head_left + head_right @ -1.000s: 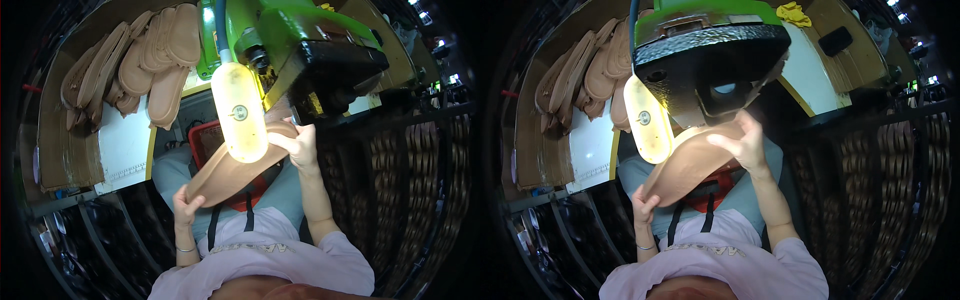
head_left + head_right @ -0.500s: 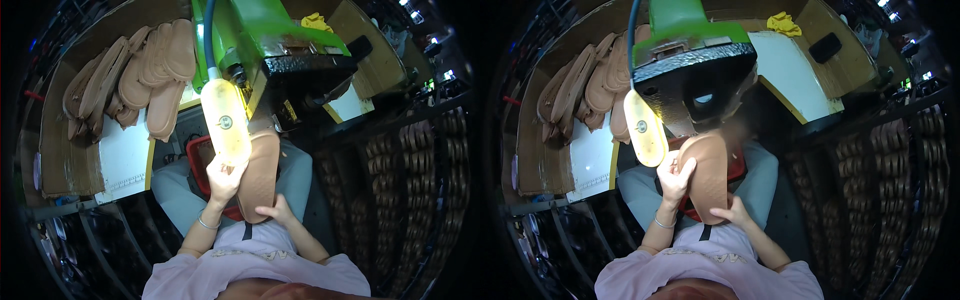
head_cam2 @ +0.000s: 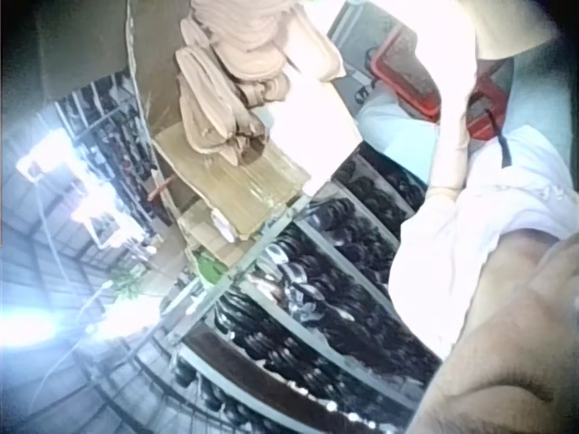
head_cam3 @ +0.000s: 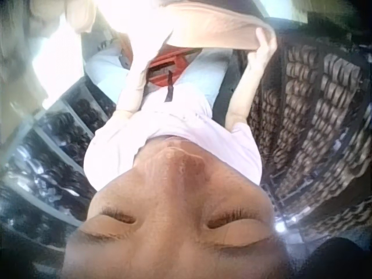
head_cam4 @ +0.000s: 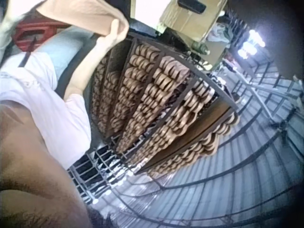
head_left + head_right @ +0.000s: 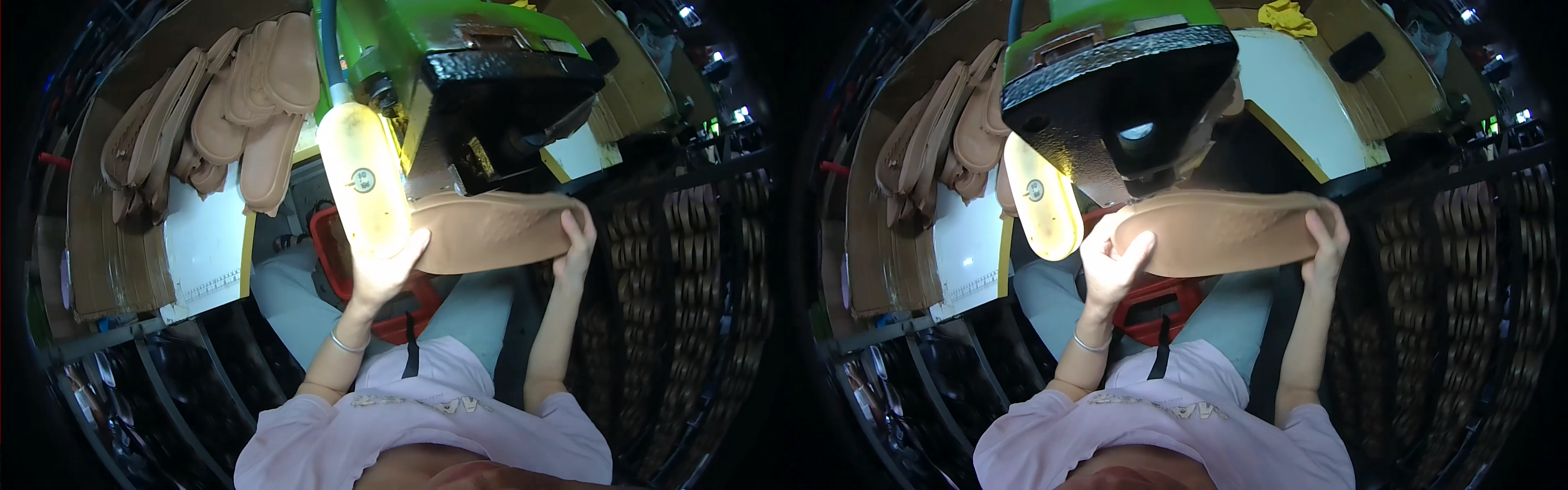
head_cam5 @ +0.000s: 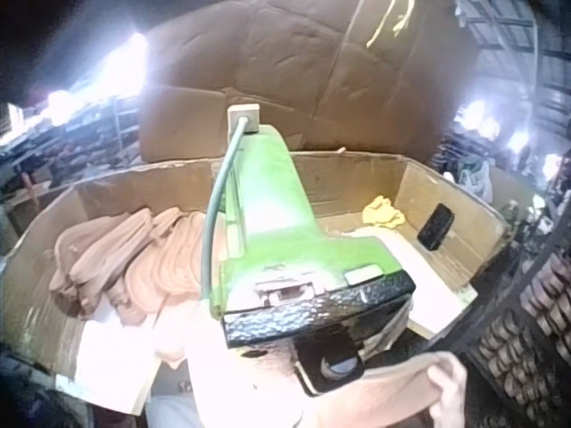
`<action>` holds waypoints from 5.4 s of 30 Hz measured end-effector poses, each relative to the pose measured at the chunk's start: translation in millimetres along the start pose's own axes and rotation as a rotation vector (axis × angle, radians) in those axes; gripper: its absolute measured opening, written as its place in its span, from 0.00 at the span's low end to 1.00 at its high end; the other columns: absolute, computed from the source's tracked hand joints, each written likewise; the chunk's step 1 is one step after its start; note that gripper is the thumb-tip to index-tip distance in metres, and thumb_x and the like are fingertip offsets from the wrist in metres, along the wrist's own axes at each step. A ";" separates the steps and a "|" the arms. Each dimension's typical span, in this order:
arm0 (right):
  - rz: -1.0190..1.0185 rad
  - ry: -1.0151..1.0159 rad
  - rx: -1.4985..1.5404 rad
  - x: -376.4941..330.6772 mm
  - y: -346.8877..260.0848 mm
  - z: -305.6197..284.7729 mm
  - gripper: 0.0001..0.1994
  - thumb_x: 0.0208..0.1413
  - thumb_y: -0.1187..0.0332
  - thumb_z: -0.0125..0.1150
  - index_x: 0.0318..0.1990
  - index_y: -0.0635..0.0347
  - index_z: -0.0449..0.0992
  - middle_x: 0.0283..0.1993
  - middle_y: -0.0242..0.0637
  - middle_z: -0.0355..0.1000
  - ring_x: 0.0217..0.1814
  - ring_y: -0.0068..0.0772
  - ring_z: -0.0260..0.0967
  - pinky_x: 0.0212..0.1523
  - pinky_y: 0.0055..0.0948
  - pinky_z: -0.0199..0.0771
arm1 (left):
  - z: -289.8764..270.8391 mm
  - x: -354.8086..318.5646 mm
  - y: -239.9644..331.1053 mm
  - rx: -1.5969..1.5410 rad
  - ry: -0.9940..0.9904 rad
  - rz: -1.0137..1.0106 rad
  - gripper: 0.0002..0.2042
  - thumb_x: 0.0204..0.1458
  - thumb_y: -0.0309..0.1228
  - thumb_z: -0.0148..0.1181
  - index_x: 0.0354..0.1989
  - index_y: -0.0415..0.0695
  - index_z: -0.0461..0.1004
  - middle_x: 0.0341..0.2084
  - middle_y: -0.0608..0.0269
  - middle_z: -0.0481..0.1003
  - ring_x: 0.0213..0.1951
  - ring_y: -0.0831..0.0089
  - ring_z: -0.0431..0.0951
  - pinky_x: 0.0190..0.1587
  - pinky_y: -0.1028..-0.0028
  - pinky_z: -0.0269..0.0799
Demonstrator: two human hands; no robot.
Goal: The person picks up brown slip-on sandals from a shelf and a red basket, then uses a green grinding machine to smooth the edges and surfaces of the soles. The person handles the sandals one at a time, rotating them against the grinding wheel, and places the finished items on a nearby table.
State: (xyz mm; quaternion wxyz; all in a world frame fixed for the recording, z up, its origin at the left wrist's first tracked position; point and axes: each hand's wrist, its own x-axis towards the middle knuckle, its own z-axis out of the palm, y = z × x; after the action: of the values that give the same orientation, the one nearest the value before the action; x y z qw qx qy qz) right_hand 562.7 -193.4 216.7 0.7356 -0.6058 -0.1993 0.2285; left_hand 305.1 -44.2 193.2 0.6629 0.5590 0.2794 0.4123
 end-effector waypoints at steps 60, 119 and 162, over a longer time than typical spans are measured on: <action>-0.236 -0.460 -0.110 -61.8 30.2 165.3 0.20 0.40 0.76 0.74 0.33 0.63 0.63 0.30 0.34 0.68 0.28 0.19 0.67 0.25 0.18 0.68 | -9.3 -84.1 -37.6 -0.129 0.304 0.134 0.24 0.47 0.31 0.62 0.48 0.33 0.59 0.39 0.52 0.73 0.42 0.73 0.73 0.47 0.74 0.69; 0.633 -0.784 0.378 -64.8 149.7 106.6 0.35 0.56 0.60 0.60 0.67 0.59 0.48 0.58 0.50 0.62 0.53 0.42 0.69 0.47 0.36 0.75 | -94.9 -126.0 31.6 0.343 0.582 0.091 0.14 0.43 0.22 0.57 0.41 0.33 0.70 0.36 0.59 0.71 0.37 0.74 0.74 0.38 0.76 0.72; 0.100 -0.036 0.303 -49.6 71.1 -37.2 0.16 0.45 0.77 0.57 0.43 0.60 0.64 0.45 0.38 0.68 0.49 0.33 0.66 0.55 0.34 0.66 | 25.0 1.1 -3.3 -0.149 -0.035 -0.025 0.17 0.47 0.20 0.62 0.47 0.32 0.71 0.40 0.59 0.75 0.42 0.76 0.74 0.48 0.78 0.69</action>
State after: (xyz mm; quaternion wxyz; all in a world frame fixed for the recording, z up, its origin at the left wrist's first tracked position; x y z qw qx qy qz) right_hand 536.7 -240.3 139.1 0.8025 -0.4928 -0.1455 0.3031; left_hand 327.1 -56.1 195.5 0.7127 0.5116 0.2431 0.4138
